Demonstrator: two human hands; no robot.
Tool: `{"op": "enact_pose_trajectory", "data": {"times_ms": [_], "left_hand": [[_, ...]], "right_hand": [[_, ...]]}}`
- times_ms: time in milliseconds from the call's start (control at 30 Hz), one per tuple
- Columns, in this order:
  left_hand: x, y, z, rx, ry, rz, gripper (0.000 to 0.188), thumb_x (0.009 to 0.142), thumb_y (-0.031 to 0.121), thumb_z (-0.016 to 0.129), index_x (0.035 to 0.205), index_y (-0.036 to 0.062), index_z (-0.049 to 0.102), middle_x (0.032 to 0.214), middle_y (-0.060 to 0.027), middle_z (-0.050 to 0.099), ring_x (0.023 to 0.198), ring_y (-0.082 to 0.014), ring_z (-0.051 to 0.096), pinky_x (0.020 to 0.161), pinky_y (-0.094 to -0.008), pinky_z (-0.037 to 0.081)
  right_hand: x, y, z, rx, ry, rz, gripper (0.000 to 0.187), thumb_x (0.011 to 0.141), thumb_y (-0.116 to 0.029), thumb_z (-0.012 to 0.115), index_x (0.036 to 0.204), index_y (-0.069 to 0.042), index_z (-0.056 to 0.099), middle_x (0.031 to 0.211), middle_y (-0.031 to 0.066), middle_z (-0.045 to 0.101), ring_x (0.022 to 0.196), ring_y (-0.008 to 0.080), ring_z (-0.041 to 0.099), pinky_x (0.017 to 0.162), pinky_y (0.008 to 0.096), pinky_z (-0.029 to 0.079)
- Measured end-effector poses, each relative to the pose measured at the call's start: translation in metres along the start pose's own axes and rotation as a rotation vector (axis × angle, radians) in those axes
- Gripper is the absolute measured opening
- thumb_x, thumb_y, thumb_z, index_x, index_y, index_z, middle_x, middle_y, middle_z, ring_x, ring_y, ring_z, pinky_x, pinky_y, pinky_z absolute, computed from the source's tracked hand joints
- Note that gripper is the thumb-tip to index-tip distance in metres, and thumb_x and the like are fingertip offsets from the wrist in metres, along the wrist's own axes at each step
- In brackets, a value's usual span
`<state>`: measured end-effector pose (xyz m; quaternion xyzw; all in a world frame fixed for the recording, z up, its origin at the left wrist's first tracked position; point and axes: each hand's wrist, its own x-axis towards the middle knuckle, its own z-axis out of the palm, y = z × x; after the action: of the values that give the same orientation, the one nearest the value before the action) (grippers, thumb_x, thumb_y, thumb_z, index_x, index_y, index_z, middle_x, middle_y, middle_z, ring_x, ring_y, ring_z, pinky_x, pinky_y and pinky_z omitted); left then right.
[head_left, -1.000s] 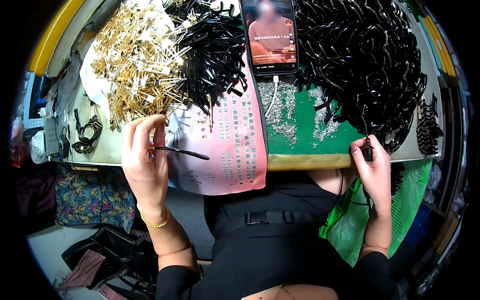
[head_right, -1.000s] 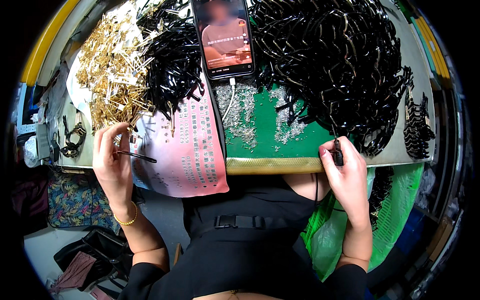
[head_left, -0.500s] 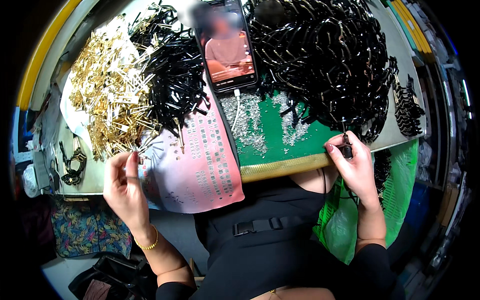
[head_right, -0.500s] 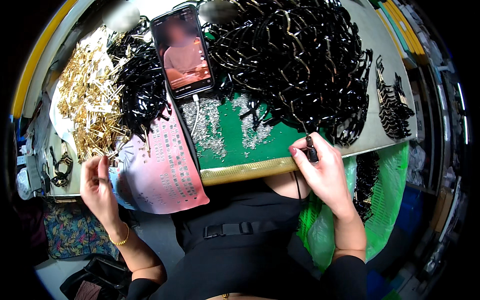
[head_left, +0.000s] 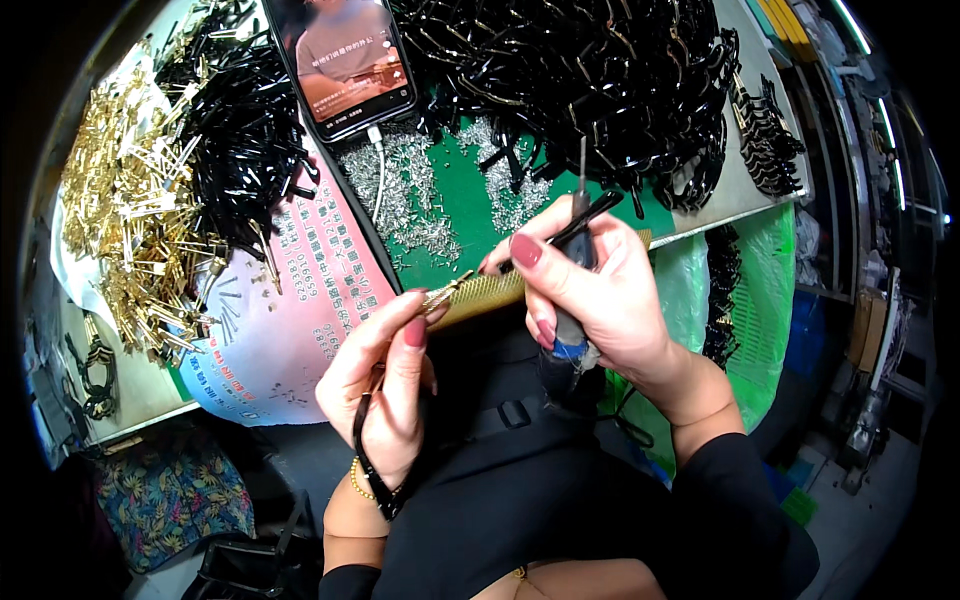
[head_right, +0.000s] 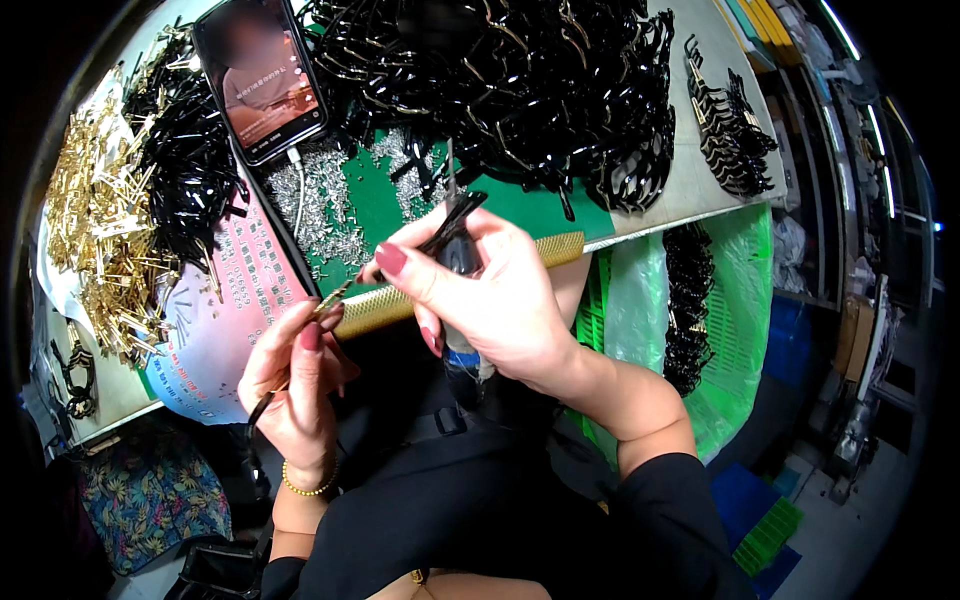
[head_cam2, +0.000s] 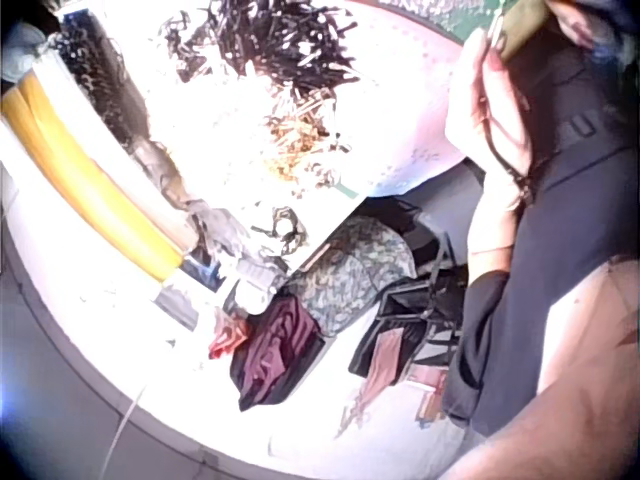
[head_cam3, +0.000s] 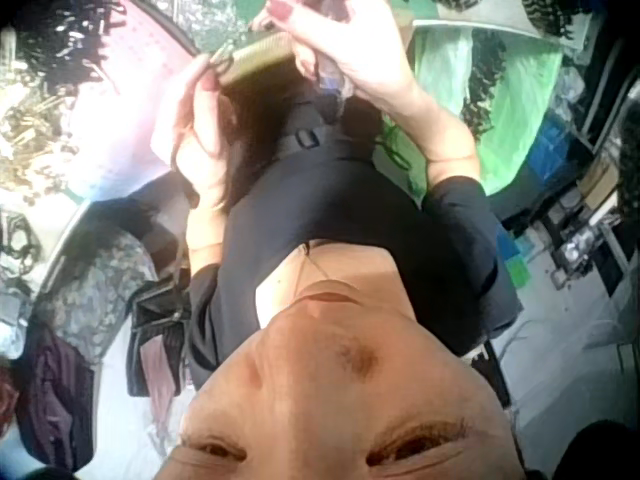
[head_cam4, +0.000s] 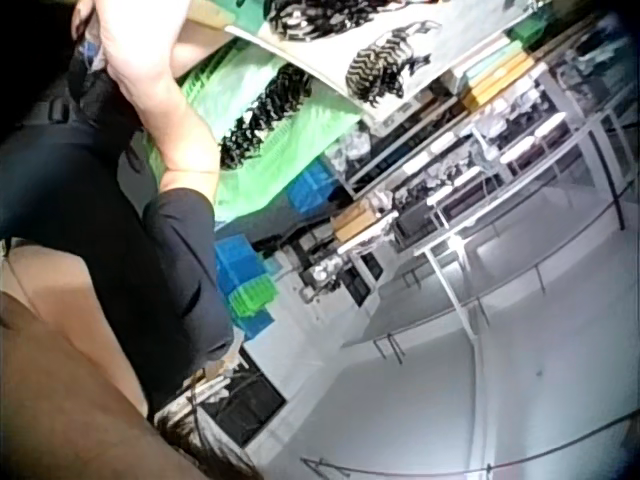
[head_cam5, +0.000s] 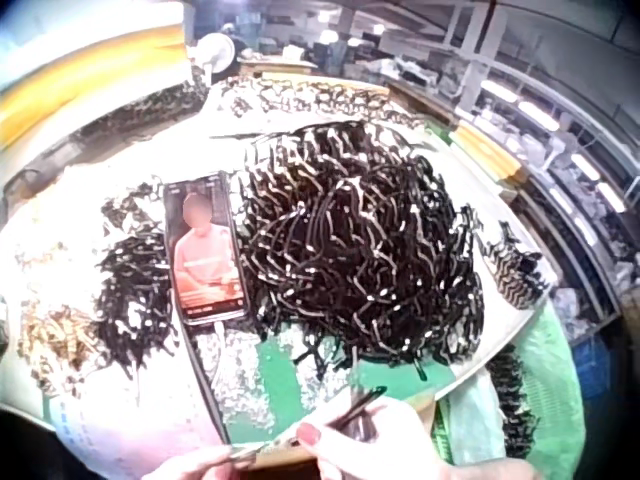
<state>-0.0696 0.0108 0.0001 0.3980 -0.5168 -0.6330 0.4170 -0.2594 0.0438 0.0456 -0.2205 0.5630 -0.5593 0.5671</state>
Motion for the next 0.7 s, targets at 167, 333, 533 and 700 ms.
{"op": "enact_pose_trajectory", "data": {"times_ms": [167,333,533,700], "left_hand": [[0.000,-0.002,-0.002,0.025,-0.022,0.002,0.021,0.099,0.001,0.062,0.118,-0.0026,0.069,0.098,-0.0129,0.076,0.059,-0.0052,0.056,0.053,-0.0186,0.044],[-0.002,-0.005,-0.003,0.105,-0.065,0.059,0.022,0.099,0.002,0.060,0.119,-0.0049,0.066,0.100,-0.0166,0.075,0.056,-0.0068,0.055,0.051,-0.0195,0.043],[-0.004,-0.003,0.002,0.089,-0.083,-0.022,0.021,0.097,0.000,0.063,0.117,-0.0029,0.070,0.098,-0.0128,0.075,0.061,-0.0064,0.058,0.055,-0.0198,0.045],[-0.006,-0.006,0.008,0.224,-0.125,0.055,0.020,0.091,-0.006,0.068,0.110,-0.0020,0.073,0.094,-0.0128,0.076,0.081,-0.0156,0.071,0.074,-0.0253,0.054]], "right_hand": [[0.004,0.005,0.000,0.023,-0.052,0.037,0.016,0.097,-0.015,0.070,0.098,0.000,0.067,0.070,0.0024,0.064,0.050,0.0054,0.055,0.046,0.0208,0.045],[-0.002,0.013,0.001,-0.021,-0.041,0.005,0.016,0.093,-0.012,0.075,0.099,0.000,0.066,0.075,0.0019,0.065,0.052,0.0055,0.057,0.047,0.0198,0.045],[-0.003,0.005,-0.009,-0.067,-0.039,0.002,0.015,0.099,-0.012,0.066,0.091,0.001,0.064,0.072,0.0071,0.067,0.049,0.0075,0.056,0.047,0.0219,0.047],[-0.016,0.014,-0.012,-0.153,-0.081,-0.050,0.018,0.096,-0.016,0.071,0.099,0.001,0.067,0.081,0.0031,0.067,0.060,0.0035,0.057,0.051,0.0193,0.045]]}}
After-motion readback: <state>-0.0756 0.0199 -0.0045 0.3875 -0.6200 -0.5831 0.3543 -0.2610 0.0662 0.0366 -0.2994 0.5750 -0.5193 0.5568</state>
